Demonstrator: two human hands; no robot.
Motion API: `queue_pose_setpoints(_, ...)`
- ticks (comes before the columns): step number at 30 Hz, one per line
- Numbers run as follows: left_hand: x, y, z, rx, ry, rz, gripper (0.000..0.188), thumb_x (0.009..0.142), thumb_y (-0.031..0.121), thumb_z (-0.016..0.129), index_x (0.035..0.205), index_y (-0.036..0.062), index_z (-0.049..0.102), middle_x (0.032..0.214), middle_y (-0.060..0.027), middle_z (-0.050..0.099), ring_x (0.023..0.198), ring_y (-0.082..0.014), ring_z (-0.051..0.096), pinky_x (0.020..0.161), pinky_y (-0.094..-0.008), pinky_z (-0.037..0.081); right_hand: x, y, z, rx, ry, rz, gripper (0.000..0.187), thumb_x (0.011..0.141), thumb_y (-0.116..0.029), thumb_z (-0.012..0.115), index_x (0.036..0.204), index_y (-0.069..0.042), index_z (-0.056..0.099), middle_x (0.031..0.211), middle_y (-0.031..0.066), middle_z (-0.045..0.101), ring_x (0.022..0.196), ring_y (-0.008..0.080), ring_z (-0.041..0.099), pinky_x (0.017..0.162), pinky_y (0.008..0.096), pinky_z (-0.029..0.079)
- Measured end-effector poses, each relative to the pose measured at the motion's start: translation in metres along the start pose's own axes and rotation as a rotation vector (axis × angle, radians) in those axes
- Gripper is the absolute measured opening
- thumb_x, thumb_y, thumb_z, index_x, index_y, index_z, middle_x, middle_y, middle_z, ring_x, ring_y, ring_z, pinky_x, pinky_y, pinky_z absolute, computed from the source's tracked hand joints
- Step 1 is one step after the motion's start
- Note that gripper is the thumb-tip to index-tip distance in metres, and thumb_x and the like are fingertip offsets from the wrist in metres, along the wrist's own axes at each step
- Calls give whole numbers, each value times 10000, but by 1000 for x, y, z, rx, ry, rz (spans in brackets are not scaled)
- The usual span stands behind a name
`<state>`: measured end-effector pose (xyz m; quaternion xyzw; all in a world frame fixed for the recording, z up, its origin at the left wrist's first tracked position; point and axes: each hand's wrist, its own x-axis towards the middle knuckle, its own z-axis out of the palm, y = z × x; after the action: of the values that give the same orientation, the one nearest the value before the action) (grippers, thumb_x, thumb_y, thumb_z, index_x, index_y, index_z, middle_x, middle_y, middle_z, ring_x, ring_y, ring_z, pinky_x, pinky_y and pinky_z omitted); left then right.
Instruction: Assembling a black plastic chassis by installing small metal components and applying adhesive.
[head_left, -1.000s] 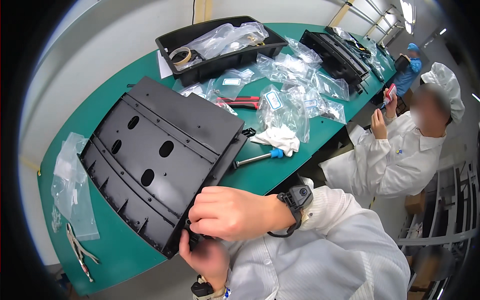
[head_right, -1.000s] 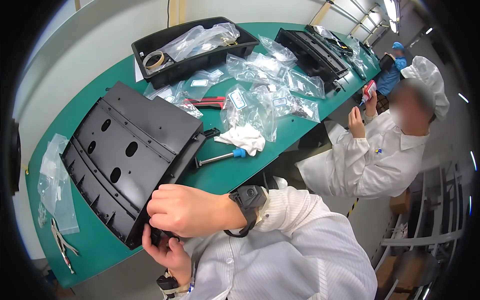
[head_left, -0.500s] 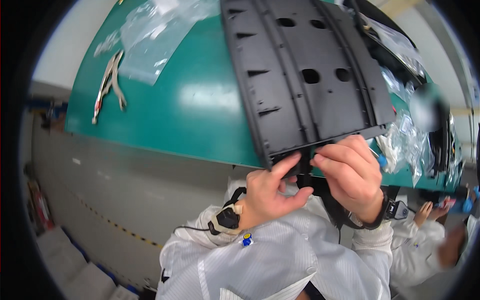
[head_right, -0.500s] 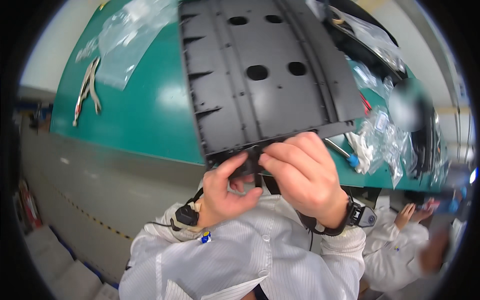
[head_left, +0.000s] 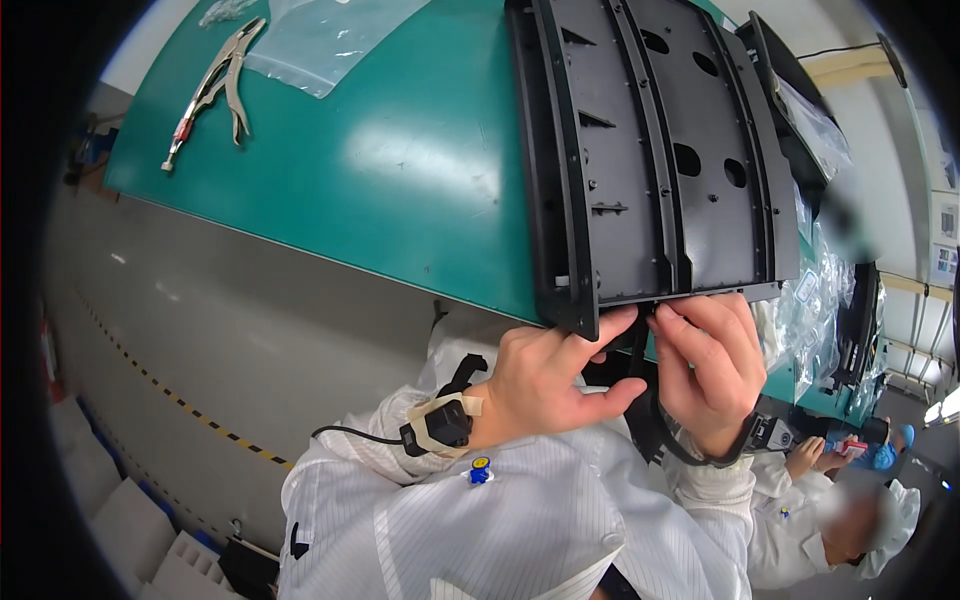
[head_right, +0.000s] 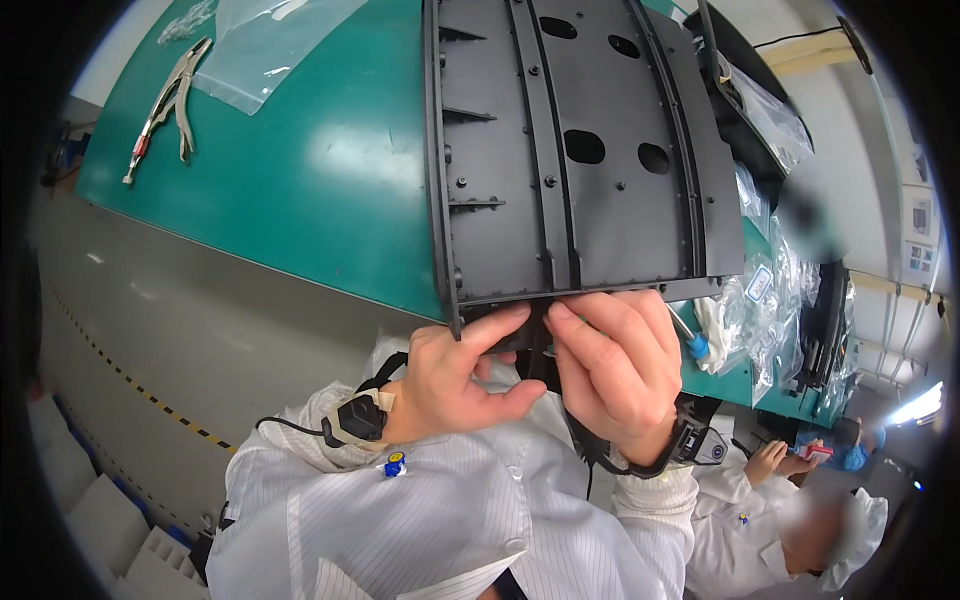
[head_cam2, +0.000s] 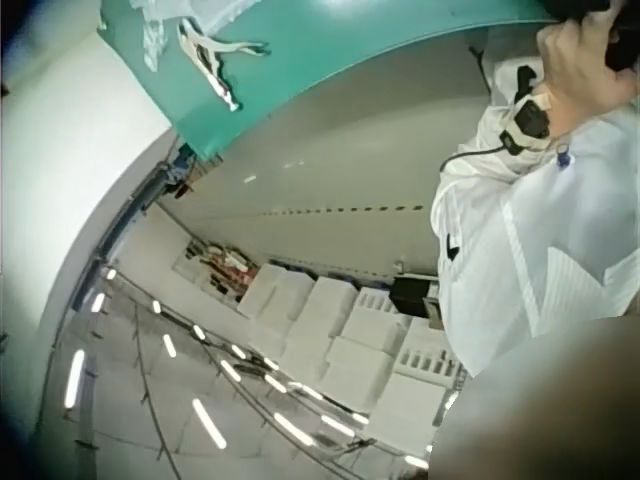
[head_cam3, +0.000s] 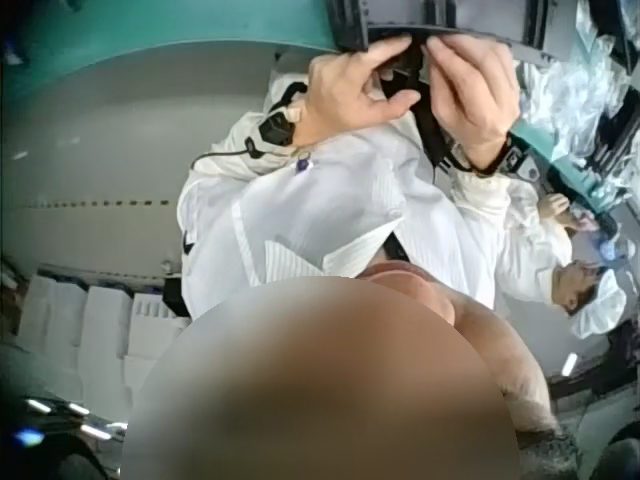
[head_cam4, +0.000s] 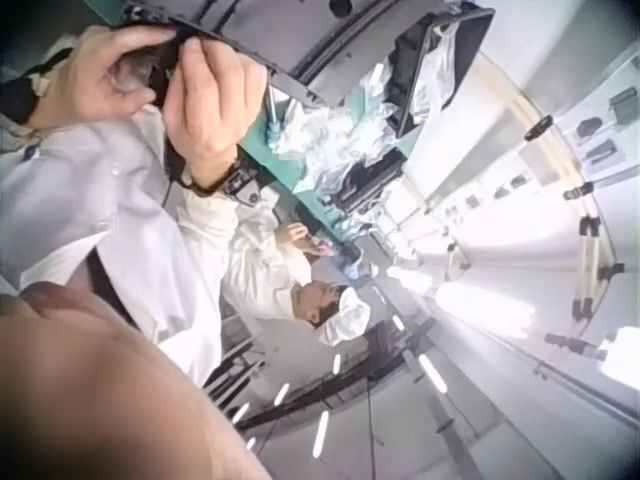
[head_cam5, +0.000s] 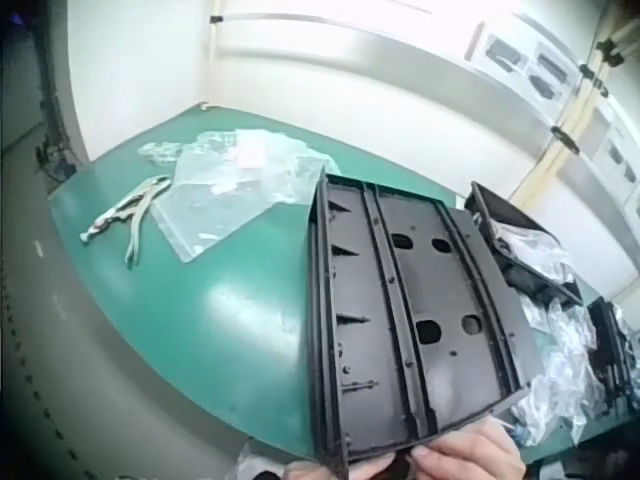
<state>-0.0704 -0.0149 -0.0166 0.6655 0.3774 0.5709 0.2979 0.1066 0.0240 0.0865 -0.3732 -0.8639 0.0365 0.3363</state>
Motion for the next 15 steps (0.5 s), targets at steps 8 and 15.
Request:
queue_pose_setpoints(8, -2, 1, 5, -5, 11, -35, 761, 720, 272, 964, 1370, 8, 668, 1107, -121, 795, 617, -133, 730, 532, -249, 552, -1, -11, -3, -77, -4, 90, 378, 672, 122, 842, 1026, 20, 758, 991, 119, 760, 785, 281, 679, 730, 394, 493)
queue_pose_setpoints(15, 0, 1, 6, -21, 27, -6, 737, 729, 270, 959, 1358, 12, 674, 1104, -112, 790, 682, -168, 762, 600, -279, 598, 1, -8, -3, -151, -42, 11, 383, 666, 130, 803, 1033, 30, 756, 997, 128, 751, 785, 289, 680, 730, 410, 496)
